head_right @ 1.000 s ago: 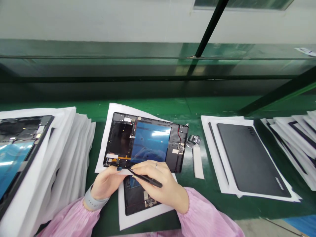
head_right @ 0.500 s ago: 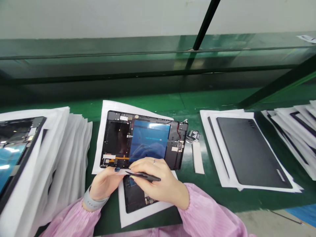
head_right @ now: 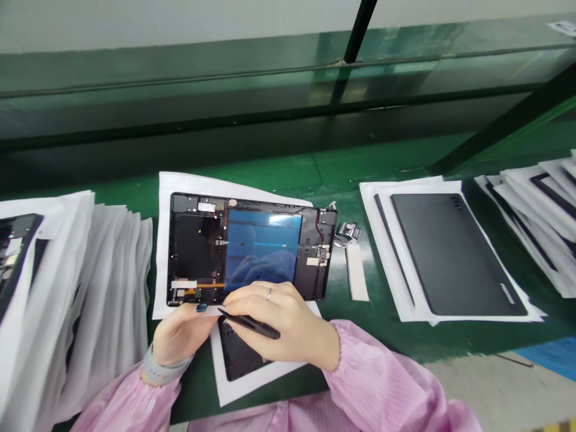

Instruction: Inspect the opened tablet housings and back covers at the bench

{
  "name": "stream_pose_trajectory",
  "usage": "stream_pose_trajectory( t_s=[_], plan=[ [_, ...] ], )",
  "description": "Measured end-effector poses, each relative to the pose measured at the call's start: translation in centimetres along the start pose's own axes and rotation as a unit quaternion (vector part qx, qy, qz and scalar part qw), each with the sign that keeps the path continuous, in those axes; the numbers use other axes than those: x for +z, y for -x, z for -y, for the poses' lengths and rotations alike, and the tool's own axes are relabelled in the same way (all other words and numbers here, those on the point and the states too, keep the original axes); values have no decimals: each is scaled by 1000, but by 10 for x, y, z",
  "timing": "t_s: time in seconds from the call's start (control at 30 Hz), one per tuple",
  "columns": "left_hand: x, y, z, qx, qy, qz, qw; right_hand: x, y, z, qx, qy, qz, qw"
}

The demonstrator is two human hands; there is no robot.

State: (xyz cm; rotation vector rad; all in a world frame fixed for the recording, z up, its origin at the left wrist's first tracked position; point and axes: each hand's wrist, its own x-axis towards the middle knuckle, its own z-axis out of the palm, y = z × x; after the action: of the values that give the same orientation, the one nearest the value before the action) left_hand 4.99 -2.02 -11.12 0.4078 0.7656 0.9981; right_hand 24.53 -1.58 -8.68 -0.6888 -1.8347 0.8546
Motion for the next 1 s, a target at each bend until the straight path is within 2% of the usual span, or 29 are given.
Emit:
stream_pose_trajectory(
  t_s=[0.3,0.53,0.67,1.0],
  plan=[
    [-1,0,2,23,-3,-13,1000,1,1,2,10,14,-12,1000],
    [3,-1,0,9,0,-23,1000,0,0,2,14,0,22,1000],
    [4,-1,-1,5,5,-24,1000,-2,-1,3,12,27,34,999],
    [-13,0,10,-15,11,-35,999,0,3,2,-11,88,48,995]
  ],
)
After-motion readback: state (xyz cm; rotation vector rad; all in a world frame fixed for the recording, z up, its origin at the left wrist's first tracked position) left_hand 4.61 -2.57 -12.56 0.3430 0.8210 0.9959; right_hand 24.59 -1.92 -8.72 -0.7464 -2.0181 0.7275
